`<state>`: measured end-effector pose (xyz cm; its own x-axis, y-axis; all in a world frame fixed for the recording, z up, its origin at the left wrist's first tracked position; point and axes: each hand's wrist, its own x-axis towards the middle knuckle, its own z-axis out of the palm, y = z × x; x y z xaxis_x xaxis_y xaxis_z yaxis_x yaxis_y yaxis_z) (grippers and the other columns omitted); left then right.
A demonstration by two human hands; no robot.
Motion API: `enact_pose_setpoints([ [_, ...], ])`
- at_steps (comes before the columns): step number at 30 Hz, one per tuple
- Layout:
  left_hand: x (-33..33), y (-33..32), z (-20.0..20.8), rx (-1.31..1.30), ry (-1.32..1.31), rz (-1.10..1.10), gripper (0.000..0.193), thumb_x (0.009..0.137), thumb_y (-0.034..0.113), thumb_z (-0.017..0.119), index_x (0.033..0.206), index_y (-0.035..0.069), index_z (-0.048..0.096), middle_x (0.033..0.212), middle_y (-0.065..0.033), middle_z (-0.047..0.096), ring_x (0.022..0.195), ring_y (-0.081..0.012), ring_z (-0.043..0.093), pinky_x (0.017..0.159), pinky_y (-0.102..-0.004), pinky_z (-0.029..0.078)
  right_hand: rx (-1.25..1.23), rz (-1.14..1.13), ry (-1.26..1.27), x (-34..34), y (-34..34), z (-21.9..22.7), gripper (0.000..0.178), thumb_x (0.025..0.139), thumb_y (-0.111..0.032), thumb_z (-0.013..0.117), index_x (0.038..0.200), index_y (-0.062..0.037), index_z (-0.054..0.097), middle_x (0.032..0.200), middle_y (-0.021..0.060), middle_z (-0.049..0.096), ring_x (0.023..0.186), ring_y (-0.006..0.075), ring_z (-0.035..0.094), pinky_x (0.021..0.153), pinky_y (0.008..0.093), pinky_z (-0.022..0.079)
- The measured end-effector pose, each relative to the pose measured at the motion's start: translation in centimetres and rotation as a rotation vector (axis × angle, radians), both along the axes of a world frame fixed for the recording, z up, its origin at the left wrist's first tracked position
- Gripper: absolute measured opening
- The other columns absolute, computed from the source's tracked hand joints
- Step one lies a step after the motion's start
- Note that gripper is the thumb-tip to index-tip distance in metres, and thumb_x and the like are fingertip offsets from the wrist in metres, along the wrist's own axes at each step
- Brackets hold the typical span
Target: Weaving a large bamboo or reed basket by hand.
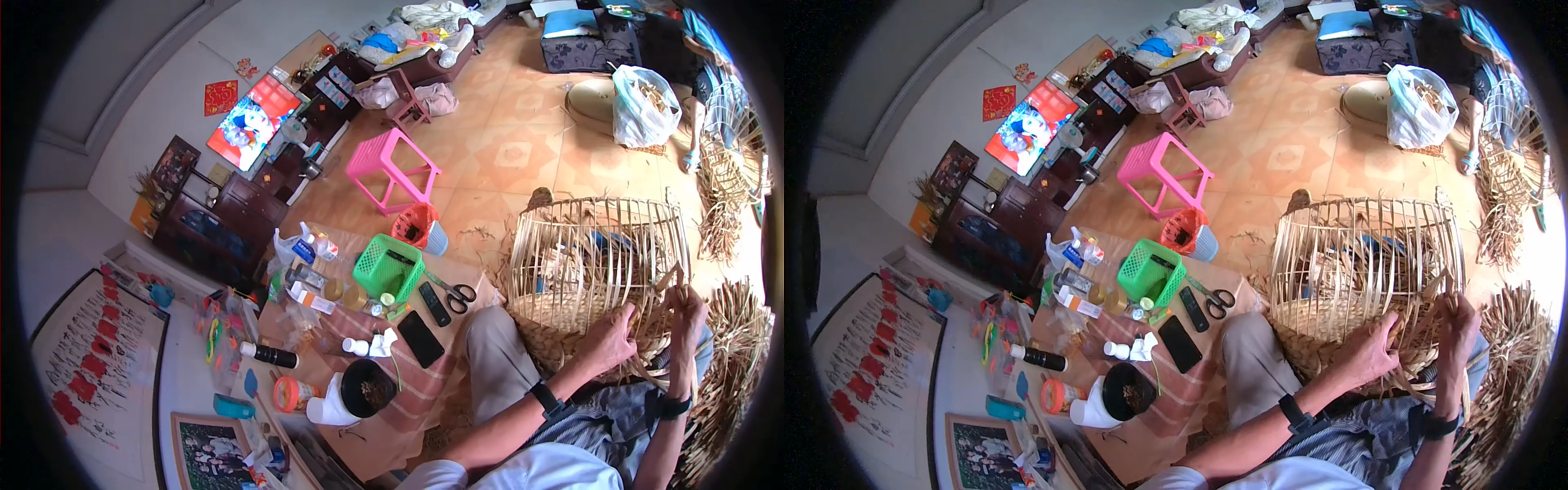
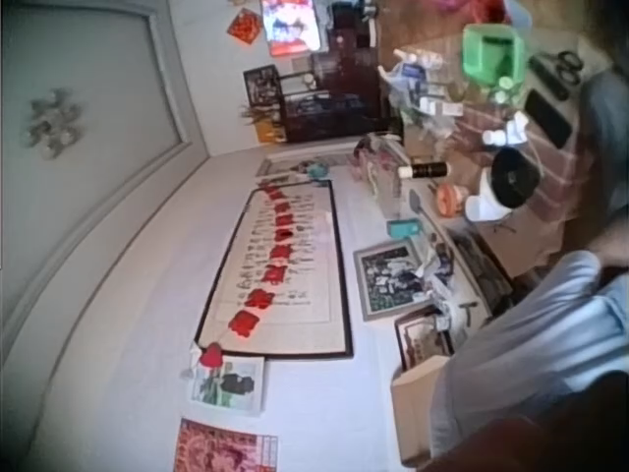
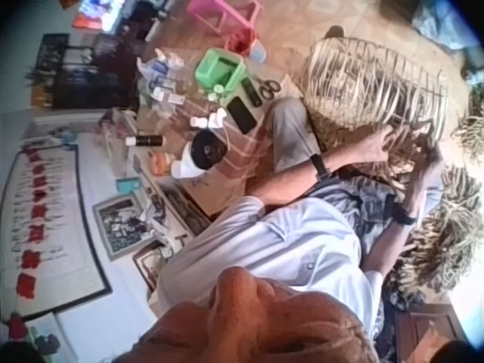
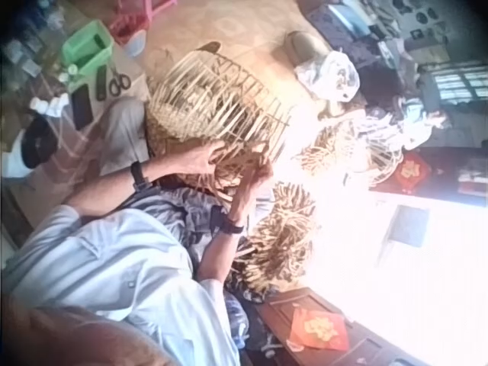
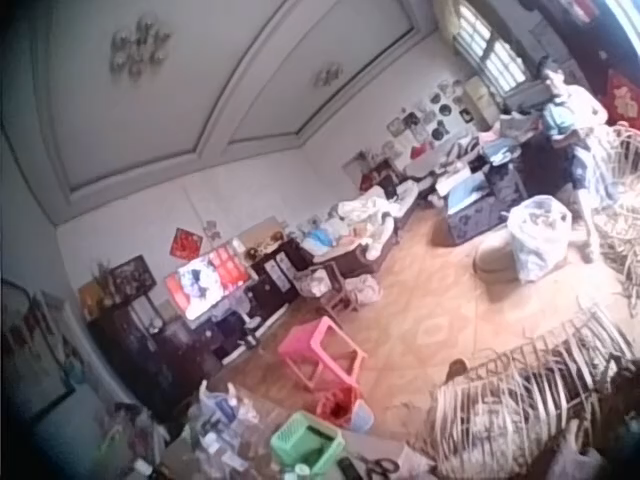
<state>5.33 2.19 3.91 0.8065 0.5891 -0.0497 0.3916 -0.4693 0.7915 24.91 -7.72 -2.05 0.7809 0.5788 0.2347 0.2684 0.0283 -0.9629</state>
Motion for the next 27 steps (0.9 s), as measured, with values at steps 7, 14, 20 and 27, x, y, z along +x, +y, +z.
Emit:
enact_pose_setpoints([
  [7,-0.2,0.1,1.5,-0.103,0.034,0.005,0.057,0.078,0.014,0.073,0.127,-0.002,0.049,0.087,-0.0268,0.068,0.082,-0.0444,0.068,0.075,-0.0506,0.055,-0.024,-0.047,-0.106,0.9,0.3,-0.6,0.010,0.097,-0.006,0.069,0.091,0.0003,0.065,0.069,-0.0030,0.053,0.066,0.0044,0.042,0.059,0.0249,0.035],
  [14,-0.5,-0.1,0.4,-0.119,0.016,-0.030,0.055,0.076,0.006,0.069,0.126,-0.002,0.049,0.099,-0.0287,0.067,0.091,-0.0462,0.067,0.080,-0.0512,0.054,-0.116,0.079,0.449,-1.0,-2.2,2.2,0.013,0.101,-0.016,0.067,0.090,-0.0086,0.067,0.065,-0.0055,0.054,0.048,0.0058,0.042,0.042,0.0256,0.033],
  [20,-0.1,0.0,-0.3,-0.019,0.017,-0.006,0.056,0.077,0.007,0.069,0.129,-0.002,0.048,0.099,-0.0298,0.067,0.092,-0.0461,0.067,0.080,-0.0525,0.054,-0.434,0.294,0.069,-4.3,-2.4,3.4,0.021,0.095,-0.014,0.074,0.077,-0.0029,0.069,0.065,0.0002,0.065,0.055,0.0062,0.054,0.048,0.0263,0.040],
  [27,-0.3,-0.1,1.2,-0.089,0.157,-0.065,0.056,0.080,0.012,0.073,0.129,-0.002,0.048,0.098,-0.0283,0.068,0.091,-0.0439,0.068,0.081,-0.0505,0.055,-0.144,-0.201,0.068,3.0,-3.0,-2.9,0.021,0.100,-0.023,0.069,0.088,-0.0057,0.075,0.074,0.0024,0.070,0.052,0.0076,0.051,0.048,0.0233,0.039],
])
